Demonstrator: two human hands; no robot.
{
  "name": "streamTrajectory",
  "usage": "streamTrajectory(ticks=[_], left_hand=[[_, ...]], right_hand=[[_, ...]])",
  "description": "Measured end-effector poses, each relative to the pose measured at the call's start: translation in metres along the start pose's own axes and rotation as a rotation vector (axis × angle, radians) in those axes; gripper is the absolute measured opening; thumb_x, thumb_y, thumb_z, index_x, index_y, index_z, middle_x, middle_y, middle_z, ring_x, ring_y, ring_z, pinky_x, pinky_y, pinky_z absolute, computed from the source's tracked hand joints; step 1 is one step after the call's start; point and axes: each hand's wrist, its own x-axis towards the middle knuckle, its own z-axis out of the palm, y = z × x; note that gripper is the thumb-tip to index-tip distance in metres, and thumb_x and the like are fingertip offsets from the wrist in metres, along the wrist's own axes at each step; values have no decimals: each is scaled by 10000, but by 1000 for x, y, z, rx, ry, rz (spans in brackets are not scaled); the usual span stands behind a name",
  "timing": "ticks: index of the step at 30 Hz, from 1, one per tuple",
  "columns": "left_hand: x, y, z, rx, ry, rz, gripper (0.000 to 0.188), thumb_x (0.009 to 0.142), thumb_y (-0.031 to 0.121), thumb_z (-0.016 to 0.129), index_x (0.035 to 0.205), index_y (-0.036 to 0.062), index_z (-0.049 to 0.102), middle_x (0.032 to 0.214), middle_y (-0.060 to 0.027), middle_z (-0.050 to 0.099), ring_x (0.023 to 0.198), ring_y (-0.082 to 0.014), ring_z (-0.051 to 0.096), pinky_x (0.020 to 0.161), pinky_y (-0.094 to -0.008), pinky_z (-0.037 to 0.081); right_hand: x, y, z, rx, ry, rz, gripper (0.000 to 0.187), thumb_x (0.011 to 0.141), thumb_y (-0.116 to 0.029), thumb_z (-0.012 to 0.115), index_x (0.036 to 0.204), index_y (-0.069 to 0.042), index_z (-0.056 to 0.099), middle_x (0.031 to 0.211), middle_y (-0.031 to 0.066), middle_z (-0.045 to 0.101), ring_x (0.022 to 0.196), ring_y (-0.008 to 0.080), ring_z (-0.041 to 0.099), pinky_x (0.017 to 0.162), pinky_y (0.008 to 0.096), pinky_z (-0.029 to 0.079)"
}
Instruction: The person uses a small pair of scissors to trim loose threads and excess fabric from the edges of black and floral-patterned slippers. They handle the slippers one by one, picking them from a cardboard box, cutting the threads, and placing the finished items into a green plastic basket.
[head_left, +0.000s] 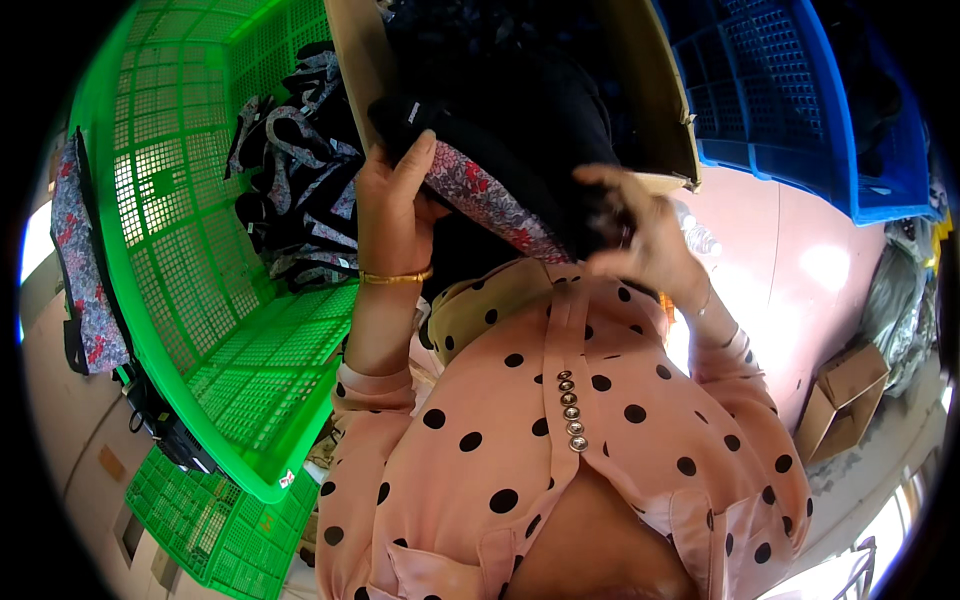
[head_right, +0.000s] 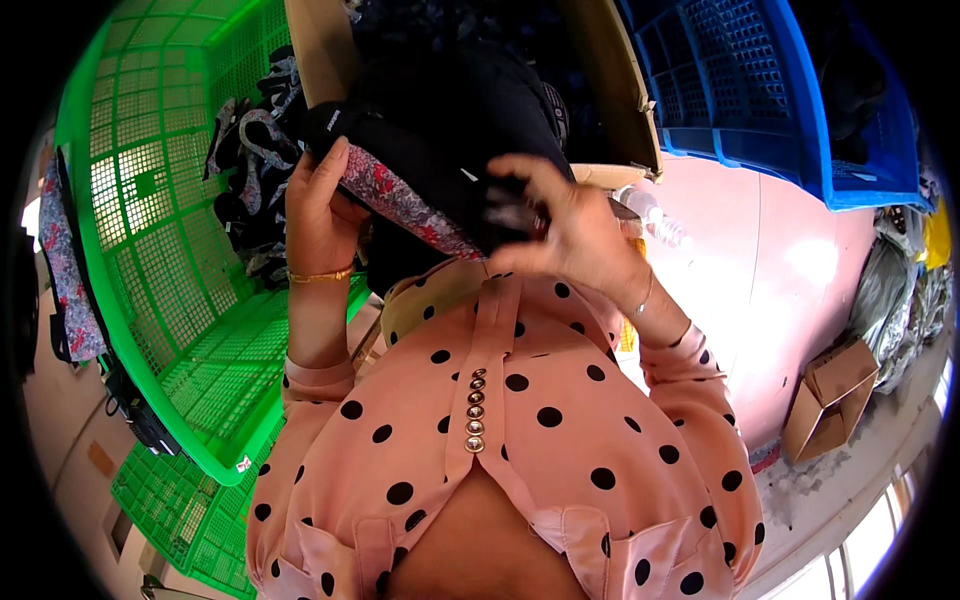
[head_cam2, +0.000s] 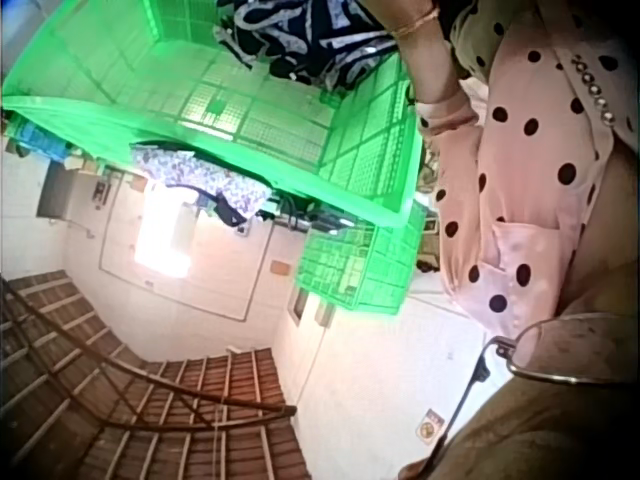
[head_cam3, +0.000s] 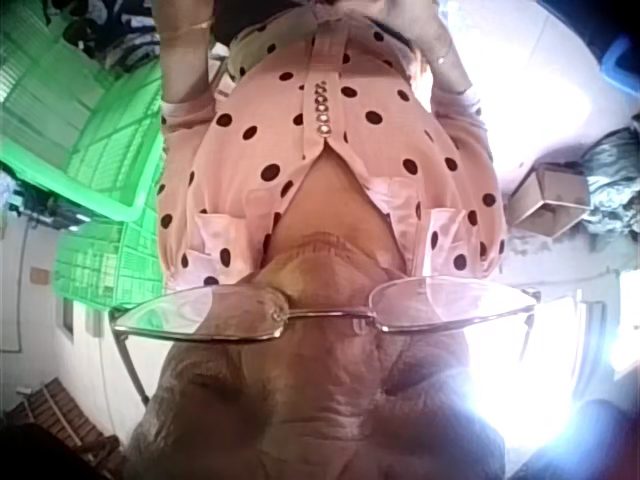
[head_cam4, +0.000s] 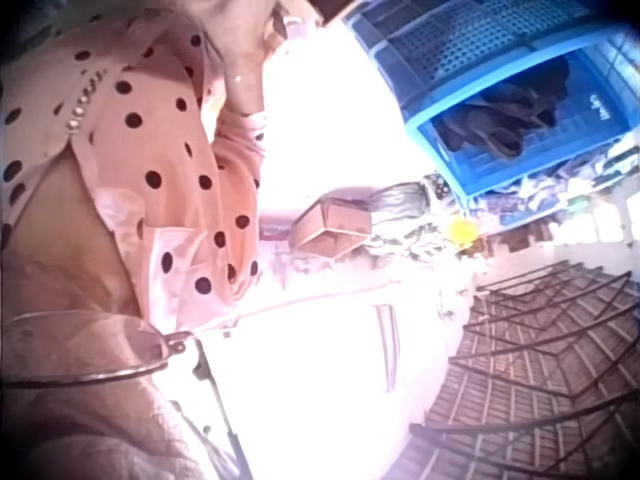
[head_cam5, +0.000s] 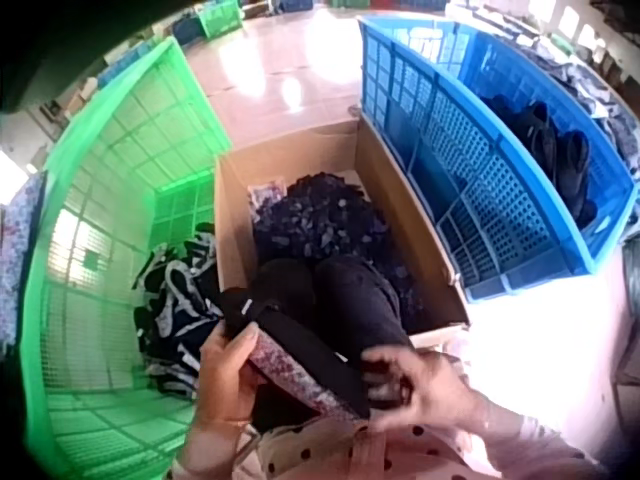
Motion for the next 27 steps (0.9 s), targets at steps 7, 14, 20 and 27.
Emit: streamTrajectory(ticks=[7, 14, 20, 27], left_hand=[[-32, -4, 9, -121, 14, -147, 194, 964, 154, 561, 1102, 17, 561, 945, -55, 638, 804, -142, 662, 710, -297, 589], [-66, -41, 2, 506, -489, 62, 296, 891, 85, 670, 1165, -8, 603, 1077, -91, 676, 979, -184, 650, 886, -308, 507], [-67, -63, 18, 1118, -372, 665, 581, 642, 353, 852, 1058, 8, 639, 1027, -189, 645, 961, -375, 605, 892, -483, 455], [-58, -93, 25, 1257, -239, 788, 566, 593, 444, 828, 892, 5, 633, 924, -214, 632, 868, -422, 591, 864, -527, 424]], right_hand=[[-24, -4, 18, -148, 132, -180, 565, 667, -137, 794, 1186, -28, 600, 844, 136, 685, 678, 227, 678, 630, 311, 542], [-30, 0, 18, 97, 117, -39, 405, 780, -91, 743, 1144, 6, 594, 816, 154, 665, 714, 249, 691, 643, 287, 530], [-39, 7, 46, 116, 177, 60, 331, 863, -82, 669, 1132, -3, 494, 781, 184, 642, 723, 324, 686, 629, 333, 528], [-40, 3, 59, -182, 63, 260, 301, 878, -117, 651, 1116, -37, 486, 855, 247, 642, 811, 373, 673, 694, 407, 526]])
